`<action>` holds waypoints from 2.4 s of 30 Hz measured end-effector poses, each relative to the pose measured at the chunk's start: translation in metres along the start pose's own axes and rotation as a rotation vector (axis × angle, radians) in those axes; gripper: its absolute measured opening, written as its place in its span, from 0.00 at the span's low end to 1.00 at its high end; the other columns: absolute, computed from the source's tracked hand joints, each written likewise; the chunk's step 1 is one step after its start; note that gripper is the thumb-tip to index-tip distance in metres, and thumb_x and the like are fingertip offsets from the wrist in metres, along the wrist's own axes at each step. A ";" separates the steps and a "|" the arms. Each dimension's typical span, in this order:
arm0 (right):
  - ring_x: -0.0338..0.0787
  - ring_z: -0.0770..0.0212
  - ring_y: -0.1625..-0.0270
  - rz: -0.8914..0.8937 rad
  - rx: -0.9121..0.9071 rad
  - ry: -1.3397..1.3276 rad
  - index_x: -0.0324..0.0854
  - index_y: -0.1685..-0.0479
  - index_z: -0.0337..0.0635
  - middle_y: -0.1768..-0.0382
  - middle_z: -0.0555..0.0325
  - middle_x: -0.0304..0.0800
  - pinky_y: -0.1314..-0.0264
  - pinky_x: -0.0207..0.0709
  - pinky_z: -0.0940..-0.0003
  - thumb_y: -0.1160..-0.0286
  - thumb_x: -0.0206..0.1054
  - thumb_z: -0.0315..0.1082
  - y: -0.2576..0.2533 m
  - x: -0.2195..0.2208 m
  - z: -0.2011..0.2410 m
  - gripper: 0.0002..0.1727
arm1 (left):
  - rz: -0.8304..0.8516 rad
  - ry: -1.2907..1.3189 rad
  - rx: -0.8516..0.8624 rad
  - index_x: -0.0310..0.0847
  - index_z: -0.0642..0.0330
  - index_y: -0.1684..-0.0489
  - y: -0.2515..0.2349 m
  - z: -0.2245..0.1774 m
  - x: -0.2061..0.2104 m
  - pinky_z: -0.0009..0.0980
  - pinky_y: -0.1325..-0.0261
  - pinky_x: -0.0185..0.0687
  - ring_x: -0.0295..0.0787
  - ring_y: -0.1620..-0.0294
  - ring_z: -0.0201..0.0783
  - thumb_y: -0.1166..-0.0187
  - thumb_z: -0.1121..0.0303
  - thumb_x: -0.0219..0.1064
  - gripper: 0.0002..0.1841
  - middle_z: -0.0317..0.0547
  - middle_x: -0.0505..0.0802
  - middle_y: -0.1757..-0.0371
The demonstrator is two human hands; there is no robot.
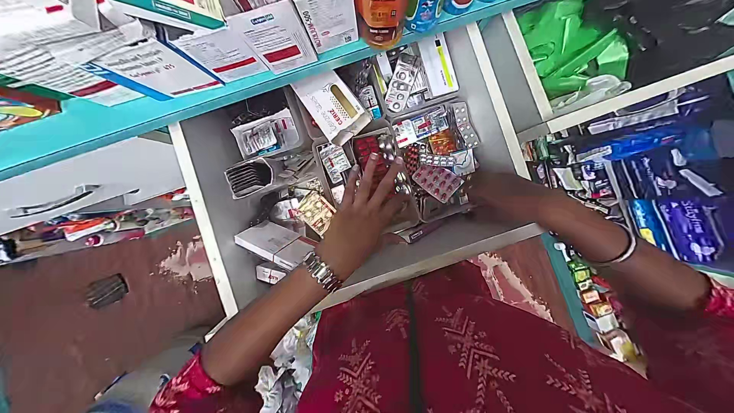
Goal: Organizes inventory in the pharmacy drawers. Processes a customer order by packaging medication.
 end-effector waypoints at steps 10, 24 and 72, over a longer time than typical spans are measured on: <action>0.92 0.40 0.48 -0.440 -0.159 -0.037 0.90 0.54 0.35 0.56 0.42 0.92 0.43 0.84 0.41 0.26 0.76 0.34 -0.001 -0.011 -0.003 0.11 | 0.231 0.062 0.041 0.72 0.50 0.15 -0.052 0.014 0.042 0.68 0.13 0.45 0.48 0.08 0.70 0.24 0.51 0.74 0.35 0.59 0.62 0.08; 0.88 0.42 0.31 -0.523 -0.645 0.165 0.88 0.35 0.46 0.35 0.48 0.91 0.24 0.70 0.36 0.33 0.70 0.29 -0.044 -0.045 -0.015 0.22 | 0.120 0.108 0.090 0.90 0.62 0.47 -0.065 0.016 0.028 0.62 0.19 0.63 0.75 0.20 0.61 0.20 0.53 0.70 0.20 0.60 0.87 0.30; 0.90 0.84 0.44 -1.332 -0.601 -0.845 0.89 0.42 0.62 0.47 0.81 0.94 0.39 0.85 0.82 0.19 0.69 0.42 -0.032 -0.135 0.093 0.11 | 0.143 -0.337 0.159 0.86 0.70 0.61 -0.168 0.158 -0.203 0.51 0.64 0.84 0.91 0.60 0.57 0.23 0.82 0.64 0.05 0.58 0.90 0.63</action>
Point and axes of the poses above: each hand's wrist, its own y-axis away from the middle knuckle, its own x-axis out of the palm, z = x × y, the point moved 5 cm from there along -y, towards the middle knuckle
